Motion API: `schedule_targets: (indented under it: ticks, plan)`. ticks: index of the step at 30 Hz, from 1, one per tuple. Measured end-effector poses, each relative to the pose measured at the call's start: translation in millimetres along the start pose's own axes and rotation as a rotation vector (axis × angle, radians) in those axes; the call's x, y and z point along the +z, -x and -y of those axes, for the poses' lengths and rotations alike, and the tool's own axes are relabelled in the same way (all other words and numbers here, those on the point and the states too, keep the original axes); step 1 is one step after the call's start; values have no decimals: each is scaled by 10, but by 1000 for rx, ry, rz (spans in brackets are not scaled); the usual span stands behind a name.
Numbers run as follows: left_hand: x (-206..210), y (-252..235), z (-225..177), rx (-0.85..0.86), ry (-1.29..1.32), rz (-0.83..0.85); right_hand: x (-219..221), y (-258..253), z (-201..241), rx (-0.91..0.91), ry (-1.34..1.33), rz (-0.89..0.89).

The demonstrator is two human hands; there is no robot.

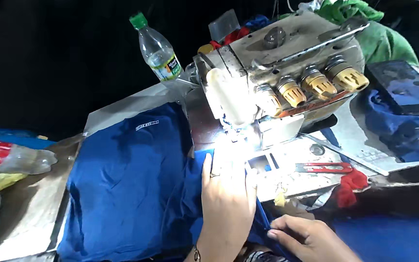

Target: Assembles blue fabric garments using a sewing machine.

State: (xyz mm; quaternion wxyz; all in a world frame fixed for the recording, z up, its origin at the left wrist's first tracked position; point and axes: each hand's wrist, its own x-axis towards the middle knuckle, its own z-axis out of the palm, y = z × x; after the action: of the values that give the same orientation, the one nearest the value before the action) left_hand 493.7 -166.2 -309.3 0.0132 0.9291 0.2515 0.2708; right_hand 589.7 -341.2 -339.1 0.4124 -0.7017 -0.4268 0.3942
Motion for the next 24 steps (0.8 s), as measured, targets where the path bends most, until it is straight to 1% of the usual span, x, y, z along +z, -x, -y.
schedule_targets:
  ticks: [3,4,10,12,14,15,16,17,18,19,20,21,22,23,24]
  plan:
    - [34,-39,-15,5,18,-7,35,-46,-113,-105,-25,-76]
    - [46,-57,-15,7,20,-12,29,-64,-111,-108,-26,-86]
    - [97,-148,-37,-6,-67,-13,6,-121,-96,4,-87,-70]
    - [71,-168,-25,-19,20,-2,37,-138,-129,-21,-81,-107]
    - [-45,-145,66,-43,207,8,55,-137,-179,-83,-52,-142]
    - [-146,-67,146,-86,289,-18,51,-126,-194,-104,-41,-145]
    - [-260,70,248,-157,306,-83,40,-115,-199,-107,-30,-143]
    - [-378,257,368,-269,278,-142,28,-108,-198,-106,-25,-141]
    - [-467,467,508,-387,220,-168,16,-106,-195,-97,-10,-143]
    - [-515,678,656,-487,159,-122,5,-109,-186,-75,-10,-140]
    - [-527,871,781,-540,127,-33,-4,-118,-174,-49,-24,-132]
    - [-515,1028,853,-548,124,47,-6,-130,-170,-24,-42,-118]
    - [-507,1149,863,-523,138,88,-6,-142,-160,-2,-57,-108]
    - [-520,1220,829,-494,175,77,-11,-158,-149,14,-70,-98]
    - [-570,1246,764,-500,258,25,-28,-168,-129,27,-93,-88]
